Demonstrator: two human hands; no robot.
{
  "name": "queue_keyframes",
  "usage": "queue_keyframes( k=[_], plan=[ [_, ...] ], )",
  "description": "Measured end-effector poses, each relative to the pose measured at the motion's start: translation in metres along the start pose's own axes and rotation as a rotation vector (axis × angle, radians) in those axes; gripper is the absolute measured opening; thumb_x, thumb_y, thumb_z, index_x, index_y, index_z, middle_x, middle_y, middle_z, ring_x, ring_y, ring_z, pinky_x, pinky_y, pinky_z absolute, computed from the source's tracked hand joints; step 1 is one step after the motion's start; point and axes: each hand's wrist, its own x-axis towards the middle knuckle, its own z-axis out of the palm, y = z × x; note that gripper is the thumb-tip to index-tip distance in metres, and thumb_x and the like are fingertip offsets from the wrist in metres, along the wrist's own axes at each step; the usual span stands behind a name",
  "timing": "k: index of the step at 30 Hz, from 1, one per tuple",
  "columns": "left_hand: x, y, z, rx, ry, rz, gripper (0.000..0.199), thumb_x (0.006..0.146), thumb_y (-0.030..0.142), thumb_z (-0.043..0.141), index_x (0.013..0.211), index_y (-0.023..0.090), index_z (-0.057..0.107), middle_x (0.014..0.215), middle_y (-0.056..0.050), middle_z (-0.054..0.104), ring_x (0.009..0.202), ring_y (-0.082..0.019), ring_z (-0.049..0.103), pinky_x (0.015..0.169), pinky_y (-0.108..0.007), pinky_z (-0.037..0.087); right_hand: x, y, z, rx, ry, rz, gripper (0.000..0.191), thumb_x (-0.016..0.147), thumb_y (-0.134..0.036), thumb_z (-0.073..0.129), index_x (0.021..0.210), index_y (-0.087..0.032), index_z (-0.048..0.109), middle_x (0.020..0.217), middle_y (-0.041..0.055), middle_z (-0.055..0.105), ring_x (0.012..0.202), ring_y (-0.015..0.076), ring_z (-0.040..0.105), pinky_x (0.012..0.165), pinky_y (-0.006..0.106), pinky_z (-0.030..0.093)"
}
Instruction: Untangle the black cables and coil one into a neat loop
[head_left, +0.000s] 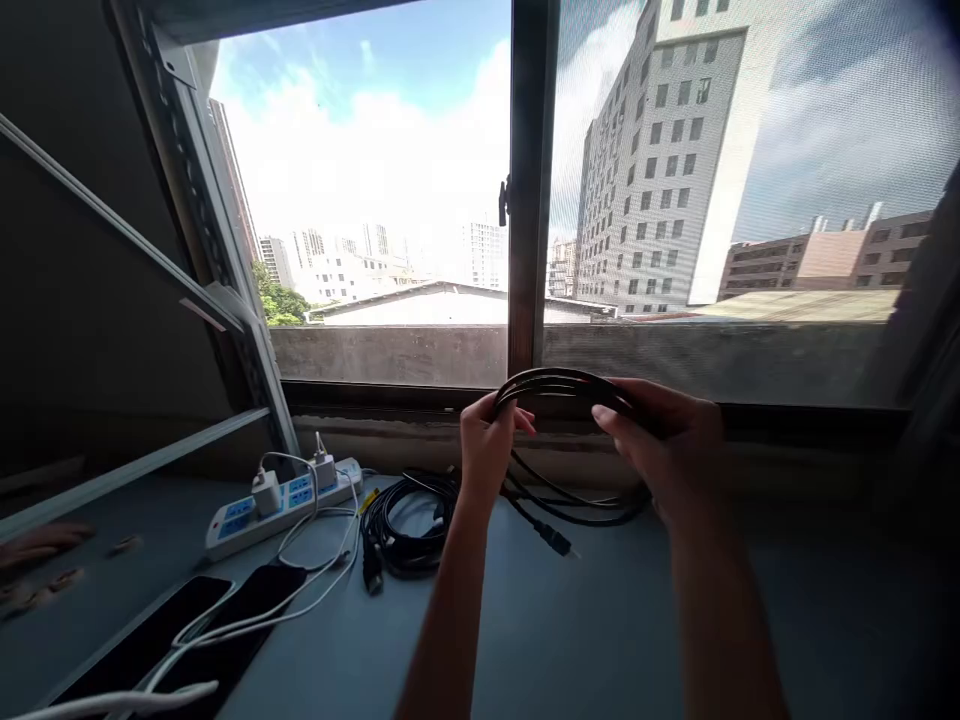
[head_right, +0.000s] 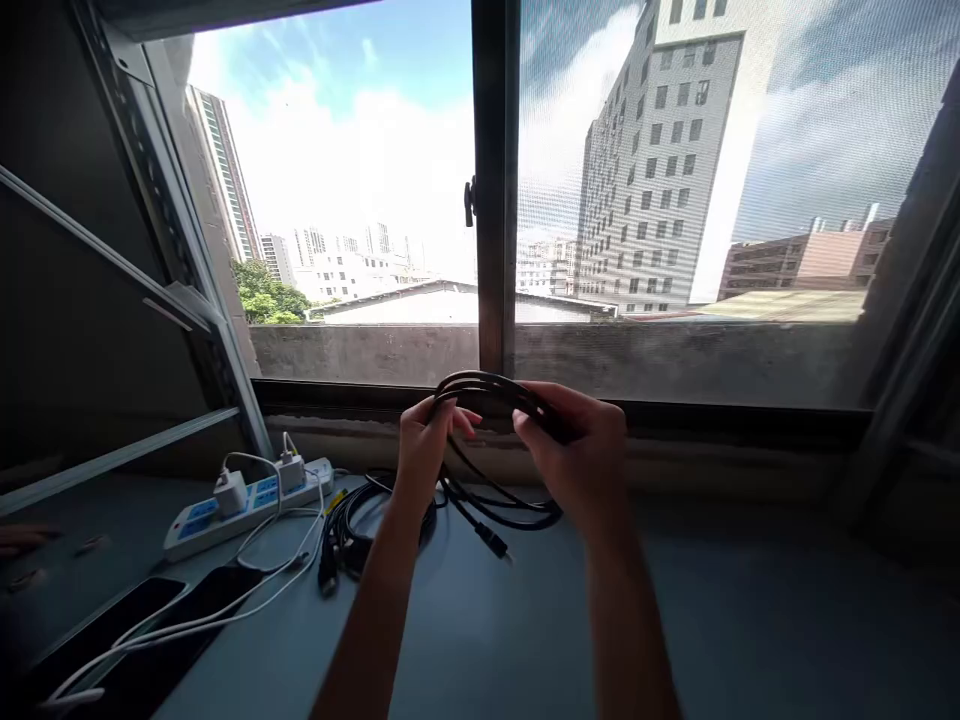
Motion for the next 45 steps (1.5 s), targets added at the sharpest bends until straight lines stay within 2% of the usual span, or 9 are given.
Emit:
queue_keyframes(
  k=[4, 9, 13, 16, 20, 24, 32, 37, 45],
  plan=[
    [-0.001, 0.010, -0.006, -0.130, 0.223, -0.175, 0.039, 0.070, 0.034, 0.058, 0.042, 0.018, 0.035, 0.033, 0.008, 0.024, 0.031, -0.005, 0.024, 0.036, -0.021, 0.019, 0.008, 0.014, 0.002, -0.111, -0.175, 0.041, 0.017, 0.071, -0.032, 0.062, 0.076, -0.017, 0.066, 0.047, -0.0065, 0.041, 0.040, 0.0059, 0.038, 0.039, 0.019, 0.031],
    [-0.016, 0.052, -0.012, -0.020, 0.320, -0.069, 0.036, 0.064, 0.029, 0.060, 0.044, 0.017, 0.032, 0.044, 0.007, 0.020, 0.042, -0.004, 0.014, 0.039, -0.022, 0.013, 0.008, 0.016, 0.006, -0.298, -0.127, 0.044, 0.030, 0.075, -0.043, 0.057, 0.085, -0.016, 0.068, 0.042, -0.0063, 0.042, 0.039, 0.0084, 0.046, 0.044, 0.021, 0.038],
    [-0.033, 0.079, -0.006, 0.105, 0.277, 0.056, 0.041, 0.066, 0.030, 0.059, 0.044, 0.016, 0.028, 0.047, 0.005, 0.017, 0.045, -0.005, 0.014, 0.041, -0.023, 0.011, 0.007, 0.014, 0.009, 0.035, -0.228, 0.143, 0.037, 0.079, -0.045, 0.053, 0.059, -0.015, 0.063, 0.033, -0.0061, 0.038, 0.031, 0.0075, 0.041, 0.045, 0.023, 0.045],
    [-0.032, 0.071, -0.001, 0.110, 0.285, 0.066, 0.041, 0.069, 0.031, 0.058, 0.045, 0.017, 0.029, 0.045, 0.006, 0.019, 0.041, -0.005, 0.016, 0.039, -0.022, 0.013, 0.009, 0.015, 0.004, 0.333, -0.236, 0.250, 0.045, 0.075, -0.041, 0.061, 0.040, -0.017, 0.045, 0.028, -0.0082, 0.028, 0.025, 0.0034, 0.027, 0.032, 0.018, 0.034],
    [-0.022, 0.053, -0.002, 0.062, 0.156, -0.133, 0.038, 0.074, 0.032, 0.055, 0.046, 0.018, 0.034, 0.035, 0.007, 0.026, 0.029, -0.005, 0.027, 0.033, -0.021, 0.019, 0.009, 0.014, -0.016, 0.515, -0.456, 0.476, 0.053, 0.074, -0.036, 0.065, 0.037, -0.017, 0.031, 0.028, -0.0094, 0.024, 0.023, 0.0009, 0.017, 0.022, 0.013, 0.015],
    [-0.022, 0.056, 0.001, 0.017, -0.018, -0.233, 0.035, 0.075, 0.032, 0.057, 0.049, 0.019, 0.038, 0.030, 0.008, 0.030, 0.024, -0.008, 0.035, 0.030, -0.020, 0.024, 0.006, 0.006, -0.035, 0.638, -0.624, 0.494, 0.058, 0.078, -0.036, 0.060, 0.036, -0.018, 0.024, 0.027, -0.0095, 0.019, 0.020, 0.0010, 0.013, 0.019, 0.013, 0.011],
    [-0.019, 0.011, 0.037, -0.117, 0.073, -0.245, 0.039, 0.077, 0.032, 0.052, 0.046, 0.018, 0.032, 0.033, 0.007, 0.029, 0.030, -0.009, 0.045, 0.037, -0.019, 0.033, 0.003, -0.019, -0.035, 0.578, -0.318, 0.423, 0.052, 0.075, -0.034, 0.059, 0.033, -0.019, 0.032, 0.024, -0.0084, 0.021, 0.019, 0.0023, 0.013, 0.020, 0.016, 0.007],
    [-0.020, -0.012, 0.053, -0.154, 0.001, -0.328, 0.034, 0.076, 0.035, 0.053, 0.052, 0.018, 0.035, 0.039, 0.007, 0.035, 0.032, -0.009, 0.043, 0.038, -0.020, 0.036, 0.003, -0.012, -0.024, 0.277, -0.033, 0.157, 0.044, 0.076, -0.040, 0.060, 0.039, -0.019, 0.046, 0.027, -0.0070, 0.029, 0.022, 0.0033, 0.022, 0.027, 0.020, 0.016],
    [-0.023, -0.009, 0.053, -0.268, -0.144, -0.468, 0.033, 0.078, 0.040, 0.050, 0.056, 0.016, 0.047, 0.044, 0.005, 0.039, 0.040, -0.009, 0.047, 0.043, -0.019, 0.038, 0.001, -0.011, -0.013, 0.178, 0.037, 0.051, 0.040, 0.079, -0.041, 0.056, 0.046, -0.020, 0.051, 0.032, -0.0060, 0.032, 0.028, 0.0048, 0.027, 0.033, 0.023, 0.024]
  ],
)
